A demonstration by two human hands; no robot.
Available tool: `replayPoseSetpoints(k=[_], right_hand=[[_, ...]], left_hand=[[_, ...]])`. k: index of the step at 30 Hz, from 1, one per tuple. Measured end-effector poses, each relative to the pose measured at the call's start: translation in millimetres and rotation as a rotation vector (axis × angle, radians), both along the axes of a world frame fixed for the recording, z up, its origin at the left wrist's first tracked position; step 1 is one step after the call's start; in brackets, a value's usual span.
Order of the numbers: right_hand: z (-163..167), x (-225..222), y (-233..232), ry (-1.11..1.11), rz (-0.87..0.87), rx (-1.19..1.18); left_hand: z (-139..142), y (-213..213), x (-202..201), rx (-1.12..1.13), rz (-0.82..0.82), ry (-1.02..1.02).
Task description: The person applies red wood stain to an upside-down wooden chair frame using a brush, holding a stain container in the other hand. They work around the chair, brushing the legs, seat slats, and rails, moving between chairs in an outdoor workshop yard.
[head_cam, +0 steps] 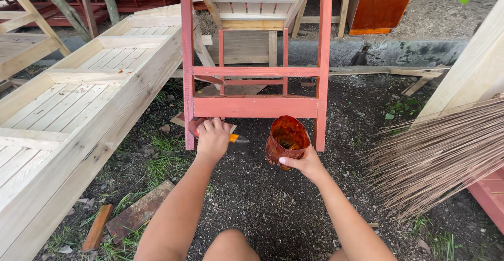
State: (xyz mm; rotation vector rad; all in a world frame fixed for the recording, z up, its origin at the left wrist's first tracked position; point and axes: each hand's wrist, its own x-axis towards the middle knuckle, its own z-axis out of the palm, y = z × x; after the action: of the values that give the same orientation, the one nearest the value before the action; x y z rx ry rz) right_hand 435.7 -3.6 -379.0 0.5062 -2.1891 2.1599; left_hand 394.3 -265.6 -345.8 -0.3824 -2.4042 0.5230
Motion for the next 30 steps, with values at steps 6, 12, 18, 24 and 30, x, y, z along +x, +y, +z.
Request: replayPoseSetpoints(k=[6,12,18,24,30], right_hand=[[0,-3,-6,-0.040,0.001,-0.055],[-6,2,1,-0.053,0.013,0.000],[-11,1,6,-0.064,-0.025,0.011],[-14,1,8,-0.063,0.024,-0.048],[-13,1,7,-0.062,0.005,-0.063]], left_hand=[[4,10,-10,-0.050,0.115,0.127],[-2,5,-6,-0.145,0.026,0.131],[-7,5,-6,-0.239,-0.010,0.102],[-14,7,-3,-0.402,0.045,0.003],[-33,5,23,-0.522,0.087,-0.235]])
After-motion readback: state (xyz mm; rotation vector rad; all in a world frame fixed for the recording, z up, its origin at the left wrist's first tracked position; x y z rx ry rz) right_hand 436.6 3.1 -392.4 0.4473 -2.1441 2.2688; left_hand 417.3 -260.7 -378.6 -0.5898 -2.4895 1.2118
